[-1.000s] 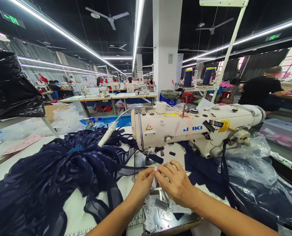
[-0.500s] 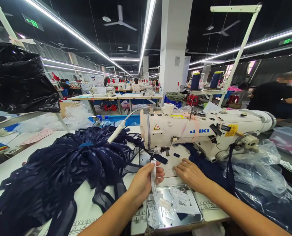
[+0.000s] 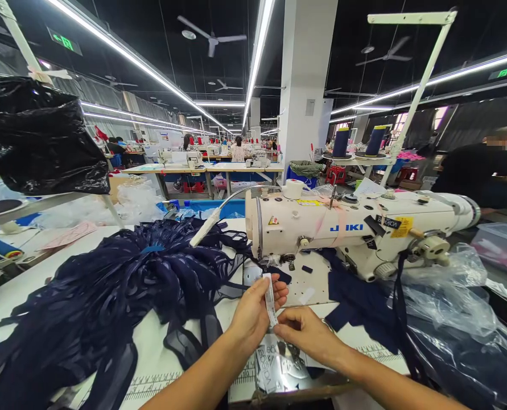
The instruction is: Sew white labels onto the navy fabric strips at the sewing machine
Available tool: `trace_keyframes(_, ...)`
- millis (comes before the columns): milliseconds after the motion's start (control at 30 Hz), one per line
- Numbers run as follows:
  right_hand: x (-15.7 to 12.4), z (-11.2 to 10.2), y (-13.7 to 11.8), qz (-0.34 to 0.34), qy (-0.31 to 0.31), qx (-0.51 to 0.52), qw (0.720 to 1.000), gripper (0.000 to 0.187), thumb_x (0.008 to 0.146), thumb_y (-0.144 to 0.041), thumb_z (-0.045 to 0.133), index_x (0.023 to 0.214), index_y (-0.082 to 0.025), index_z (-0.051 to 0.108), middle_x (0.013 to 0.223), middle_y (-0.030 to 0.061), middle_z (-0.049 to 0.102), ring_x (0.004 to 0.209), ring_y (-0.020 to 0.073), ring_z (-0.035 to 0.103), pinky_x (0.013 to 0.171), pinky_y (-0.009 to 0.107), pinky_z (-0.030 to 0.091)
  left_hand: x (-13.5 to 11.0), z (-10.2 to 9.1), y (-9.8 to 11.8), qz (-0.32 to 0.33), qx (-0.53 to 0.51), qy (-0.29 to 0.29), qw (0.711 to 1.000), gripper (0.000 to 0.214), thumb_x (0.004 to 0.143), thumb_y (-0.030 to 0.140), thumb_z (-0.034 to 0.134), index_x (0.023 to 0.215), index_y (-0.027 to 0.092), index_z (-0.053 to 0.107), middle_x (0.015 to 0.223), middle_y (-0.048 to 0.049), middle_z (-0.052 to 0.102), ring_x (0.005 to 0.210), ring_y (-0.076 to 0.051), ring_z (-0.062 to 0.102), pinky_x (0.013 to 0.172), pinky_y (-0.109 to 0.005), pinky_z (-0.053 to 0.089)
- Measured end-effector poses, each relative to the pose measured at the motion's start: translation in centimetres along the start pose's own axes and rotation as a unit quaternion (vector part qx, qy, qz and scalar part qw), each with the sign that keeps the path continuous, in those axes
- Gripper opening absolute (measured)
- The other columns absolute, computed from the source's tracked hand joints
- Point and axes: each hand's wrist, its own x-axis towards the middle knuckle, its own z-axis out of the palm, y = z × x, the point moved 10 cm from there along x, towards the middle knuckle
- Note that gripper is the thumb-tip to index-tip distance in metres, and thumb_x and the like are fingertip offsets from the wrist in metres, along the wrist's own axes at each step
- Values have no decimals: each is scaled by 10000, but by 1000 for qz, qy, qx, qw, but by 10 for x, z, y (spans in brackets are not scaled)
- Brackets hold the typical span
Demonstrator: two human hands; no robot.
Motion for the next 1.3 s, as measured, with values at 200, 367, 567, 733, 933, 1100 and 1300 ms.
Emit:
trace_keyframes(200, -6, 1, -2, 24, -47, 99, 994, 301, 665, -404, 547, 531, -175, 405, 460, -72, 312, 446, 61, 266, 438, 206, 205, 12, -10, -5, 2, 41, 25, 999, 165, 849, 124, 443, 781, 82, 587, 636, -70, 621, 564, -125, 589, 609, -231, 471)
trace_keyframes(367, -21, -37, 4, 27, -25, -1, 999, 315, 716, -412, 498, 534, -183, 382, 473, -67, 267, 461, 75, 255, 451, 222, 195, 29, -17, -18, -29, 98, 28, 994, 178, 846, 121, 429, 743, 84, 569, 595, -65, 613, 527, -118, 576, 600, -233, 455)
trace_keyframes(567, -28, -92, -10, -69, 117, -215, 967, 289, 815, -294, 423, 554, -176, 384, 546, -34, 391, 524, 97, 350, 515, 233, 244, 34, 5, -11, 55, 294, -39, 954, 212, 649, 178, 670, 844, 111, 621, 955, -112, 633, 956, -212, 554, 835, -278, 399)
trace_keyframes(733, -31, -83, -29, -138, 129, -345, 919, 262, 850, -214, 420, 593, -168, 453, 582, -25, 467, 549, 97, 417, 553, 232, 267, 18, 18, -12, 37, 299, -90, 949, 372, 685, 366, 629, 952, 110, 590, 627, -33, 617, 560, -119, 526, 572, -213, 391)
trace_keyframes(933, -39, -49, -58, -296, 174, -520, 782, 324, 878, -127, 340, 595, -156, 495, 556, 3, 494, 494, 111, 399, 551, 279, 233, -2, 29, -34, -54, 144, -124, 980, 357, 600, 431, 700, 729, 139, 540, 538, -6, 587, 433, -65, 471, 485, -172, 351)
trace_keyframes(1100, -33, -66, -47, -240, 214, -427, 845, 236, 871, -166, 338, 793, -140, 559, 644, 42, 559, 574, 148, 490, 567, 287, 286, -4, 19, -16, 37, 223, -93, 970, 359, 617, 461, 678, 636, 140, 519, 701, -53, 648, 590, -121, 578, 608, -225, 432)
trace_keyframes(1300, -5, -54, 10, 9, 43, 56, 997, 264, 788, -409, 471, 851, -157, 519, 607, -15, 562, 422, 87, 448, 434, 222, 317, -9, 5, 19, 170, 320, -74, 929, 407, 668, 398, 634, 973, 161, 507, 723, -41, 671, 719, -196, 635, 741, -303, 457)
